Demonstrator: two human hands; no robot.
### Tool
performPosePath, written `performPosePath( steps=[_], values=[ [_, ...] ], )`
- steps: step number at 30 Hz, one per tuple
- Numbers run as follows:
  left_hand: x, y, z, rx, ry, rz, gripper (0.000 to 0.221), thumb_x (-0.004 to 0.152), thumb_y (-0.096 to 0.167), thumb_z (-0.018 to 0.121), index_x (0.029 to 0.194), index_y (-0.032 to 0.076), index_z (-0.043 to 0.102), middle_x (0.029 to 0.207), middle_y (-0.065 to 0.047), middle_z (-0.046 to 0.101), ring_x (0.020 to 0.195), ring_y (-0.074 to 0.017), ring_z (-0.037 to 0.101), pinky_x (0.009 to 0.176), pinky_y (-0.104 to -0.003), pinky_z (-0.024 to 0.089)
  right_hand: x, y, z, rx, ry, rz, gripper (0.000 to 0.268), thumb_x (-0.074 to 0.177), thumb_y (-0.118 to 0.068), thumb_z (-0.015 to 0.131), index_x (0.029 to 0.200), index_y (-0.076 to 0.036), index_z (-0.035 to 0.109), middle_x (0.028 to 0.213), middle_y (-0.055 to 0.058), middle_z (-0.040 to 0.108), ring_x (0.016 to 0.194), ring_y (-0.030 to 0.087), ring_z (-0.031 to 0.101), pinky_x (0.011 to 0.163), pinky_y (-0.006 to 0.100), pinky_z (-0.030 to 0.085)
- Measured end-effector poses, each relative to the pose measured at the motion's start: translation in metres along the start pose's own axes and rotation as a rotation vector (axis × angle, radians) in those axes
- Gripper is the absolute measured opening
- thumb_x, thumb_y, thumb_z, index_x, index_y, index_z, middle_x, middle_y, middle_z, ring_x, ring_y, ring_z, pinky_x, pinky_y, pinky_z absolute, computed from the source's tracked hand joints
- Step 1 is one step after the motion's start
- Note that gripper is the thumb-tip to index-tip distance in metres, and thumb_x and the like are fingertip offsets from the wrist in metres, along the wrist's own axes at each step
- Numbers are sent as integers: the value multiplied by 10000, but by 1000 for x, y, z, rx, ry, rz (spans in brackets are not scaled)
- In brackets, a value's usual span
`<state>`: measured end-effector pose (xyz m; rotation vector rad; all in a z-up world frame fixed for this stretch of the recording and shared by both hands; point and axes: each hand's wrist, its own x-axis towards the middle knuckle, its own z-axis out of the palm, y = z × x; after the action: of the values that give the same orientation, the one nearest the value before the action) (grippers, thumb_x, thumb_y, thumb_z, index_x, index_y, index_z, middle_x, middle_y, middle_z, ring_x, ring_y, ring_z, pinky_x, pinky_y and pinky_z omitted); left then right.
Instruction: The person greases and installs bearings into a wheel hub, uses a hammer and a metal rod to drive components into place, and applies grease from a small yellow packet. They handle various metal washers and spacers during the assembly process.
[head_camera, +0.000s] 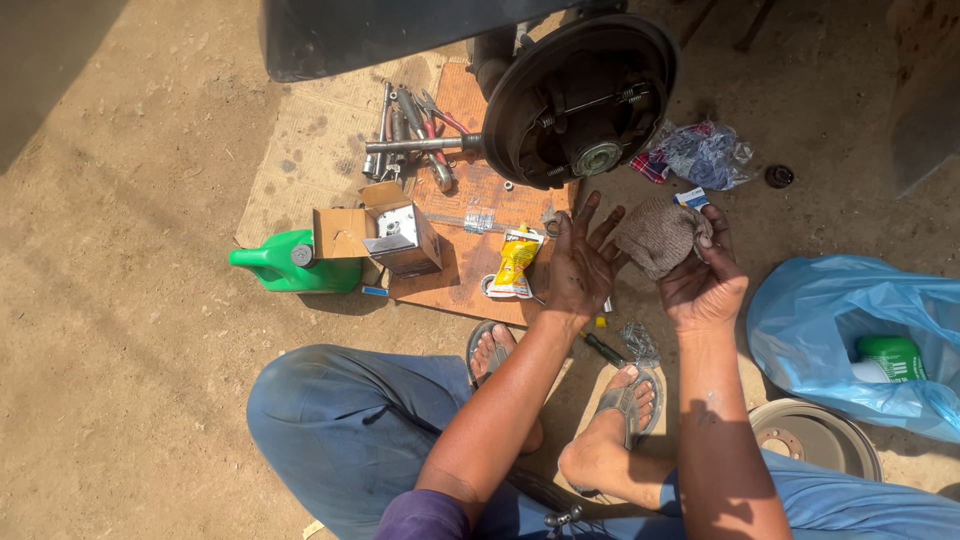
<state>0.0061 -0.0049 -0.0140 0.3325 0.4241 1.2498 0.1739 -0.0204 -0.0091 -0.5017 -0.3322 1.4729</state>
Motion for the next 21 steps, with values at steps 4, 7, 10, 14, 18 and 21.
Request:
performPosePath(
  steps=[4, 7, 10, 14, 18, 21],
  values=[
    [3, 1, 0, 58, 25, 52, 951, 929, 790, 360, 1656, 207, 166, 1694, -230, 204, 1542, -435, 241, 1241, -600, 200, 5, -10, 8, 70, 119, -56, 406, 899, 17, 608, 1291, -79, 657, 1295, 84, 697, 1309, 267, 633, 1223, 501, 489],
    [0, 4, -11, 130, 116, 58, 945, 919, 782, 346, 1648, 202, 191, 1691, -218, 199, 1536, -434, 270, 1222, -646, 261, 3, -19, -4, 22, 144, -94, 393, 901, 8, 607, 1277, -92, 661, 1274, 76, 697, 1285, 272, 638, 1215, 512, 494],
    [0, 9, -25, 292, 237, 17, 941, 892, 787, 290, 1634, 210, 234, 1678, -158, 230, 1507, -401, 308, 1164, -660, 292, 7, -33, -20, -74, 154, -109, 383, 883, -12, 590, 1244, -114, 663, 1231, 61, 697, 1234, 269, 646, 1185, 507, 493],
    [0, 13, -42, 160, 229, -5, 915, 934, 788, 254, 1616, 181, 302, 1647, -160, 344, 1496, -377, 362, 1175, -617, 281, 6, -33, -36, -69, 257, -115, 375, 876, -62, 576, 1238, -82, 671, 1211, 79, 706, 1198, 284, 659, 1135, 482, 499],
    [2, 2, -49, 21, 129, -68, 908, 966, 790, 228, 1595, 148, 358, 1627, -189, 399, 1485, -362, 394, 1200, -616, 263, 8, -9, -25, 49, 79, -53, 428, 869, -2, 566, 1289, -50, 634, 1293, 103, 685, 1276, 265, 645, 1203, 434, 505],
    [6, -16, -49, 5, 150, -139, 849, 968, 751, 252, 1560, 163, 410, 1579, -121, 445, 1396, -365, 448, 1161, -541, 306, 6, 20, -8, -248, -109, -50, 449, 883, 23, 606, 1327, -49, 618, 1331, 102, 654, 1283, 231, 622, 1192, 379, 477]
  ],
)
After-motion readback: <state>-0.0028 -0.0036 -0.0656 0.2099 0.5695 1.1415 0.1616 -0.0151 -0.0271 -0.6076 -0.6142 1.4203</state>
